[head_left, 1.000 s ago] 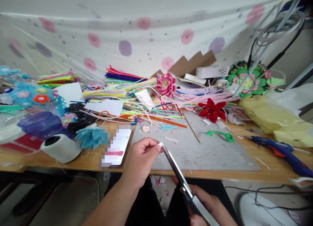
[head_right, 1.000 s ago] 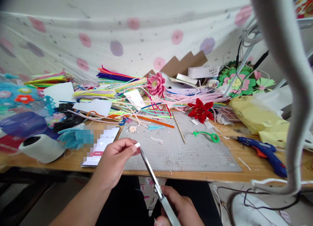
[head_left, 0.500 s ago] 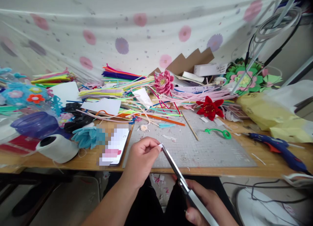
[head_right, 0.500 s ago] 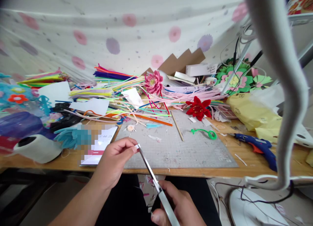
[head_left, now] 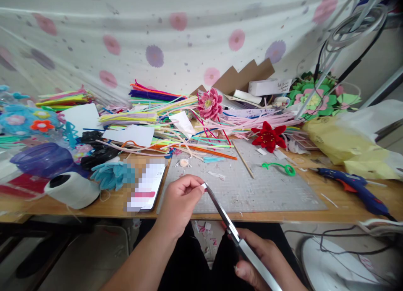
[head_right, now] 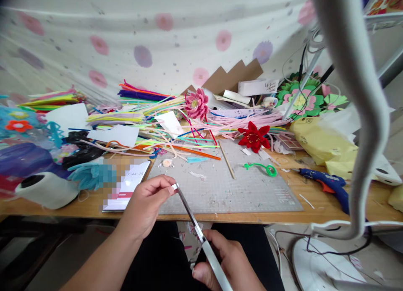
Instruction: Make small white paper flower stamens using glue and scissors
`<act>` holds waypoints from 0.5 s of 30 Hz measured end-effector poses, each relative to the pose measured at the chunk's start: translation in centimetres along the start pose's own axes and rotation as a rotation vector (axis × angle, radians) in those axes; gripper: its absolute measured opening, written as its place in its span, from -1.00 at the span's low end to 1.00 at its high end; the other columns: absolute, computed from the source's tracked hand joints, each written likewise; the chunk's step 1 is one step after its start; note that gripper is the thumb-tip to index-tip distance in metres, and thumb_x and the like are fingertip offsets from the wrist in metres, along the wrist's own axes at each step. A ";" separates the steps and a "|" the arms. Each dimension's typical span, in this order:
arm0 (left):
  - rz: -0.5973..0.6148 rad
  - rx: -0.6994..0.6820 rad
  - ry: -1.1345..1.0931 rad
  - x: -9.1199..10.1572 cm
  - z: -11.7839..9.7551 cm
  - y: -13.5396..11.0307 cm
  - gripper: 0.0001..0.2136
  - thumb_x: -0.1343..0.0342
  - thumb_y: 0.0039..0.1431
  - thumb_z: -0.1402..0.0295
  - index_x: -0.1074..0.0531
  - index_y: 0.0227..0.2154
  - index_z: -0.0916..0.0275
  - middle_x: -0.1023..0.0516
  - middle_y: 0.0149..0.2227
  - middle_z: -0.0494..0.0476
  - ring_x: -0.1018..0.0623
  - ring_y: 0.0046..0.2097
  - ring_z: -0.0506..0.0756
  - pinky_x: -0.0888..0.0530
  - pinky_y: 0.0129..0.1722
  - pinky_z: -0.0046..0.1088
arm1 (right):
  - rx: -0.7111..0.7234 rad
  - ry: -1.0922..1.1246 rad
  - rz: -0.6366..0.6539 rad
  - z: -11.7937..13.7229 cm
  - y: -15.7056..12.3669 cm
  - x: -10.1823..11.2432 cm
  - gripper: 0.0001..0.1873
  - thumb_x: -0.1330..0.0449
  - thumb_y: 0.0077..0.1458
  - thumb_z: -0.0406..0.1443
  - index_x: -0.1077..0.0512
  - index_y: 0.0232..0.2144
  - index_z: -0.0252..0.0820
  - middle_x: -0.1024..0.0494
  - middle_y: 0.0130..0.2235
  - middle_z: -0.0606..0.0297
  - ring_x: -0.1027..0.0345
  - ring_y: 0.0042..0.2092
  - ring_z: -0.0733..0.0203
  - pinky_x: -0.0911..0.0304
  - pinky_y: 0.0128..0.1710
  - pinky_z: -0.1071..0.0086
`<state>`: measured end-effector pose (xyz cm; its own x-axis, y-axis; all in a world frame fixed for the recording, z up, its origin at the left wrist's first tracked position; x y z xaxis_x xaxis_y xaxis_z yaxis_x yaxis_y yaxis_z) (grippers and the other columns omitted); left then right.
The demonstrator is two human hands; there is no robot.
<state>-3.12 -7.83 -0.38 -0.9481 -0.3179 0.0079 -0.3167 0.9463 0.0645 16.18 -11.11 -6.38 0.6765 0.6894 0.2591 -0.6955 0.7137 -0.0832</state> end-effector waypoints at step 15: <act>0.235 0.127 -0.202 -0.6 2.1 0.5 -0.89 -0.21 0.00 0.41 -0.46 -0.58 0.24 -0.57 -0.45 0.06 -0.53 -0.26 0.09 -0.34 -0.16 -0.41 | -0.139 0.325 0.022 -1.1 0.3 -0.6 -0.27 -0.13 0.00 0.16 -0.25 0.05 -0.20 -0.29 -0.49 0.38 -0.17 -0.54 0.38 -0.06 -0.63 0.56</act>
<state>-2.81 -7.06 -2.41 -0.9780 -0.0838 -0.1909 -0.0775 0.9962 -0.0405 15.84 -11.22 -7.64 0.7193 0.6919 -0.0622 -0.6860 0.6932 -0.2213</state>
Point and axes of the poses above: each hand's wrist, its own y-axis towards the middle knuckle, its own x-axis out of the back of the hand, z = x × y, the point moved 6 cm from there along y, towards the middle knuckle
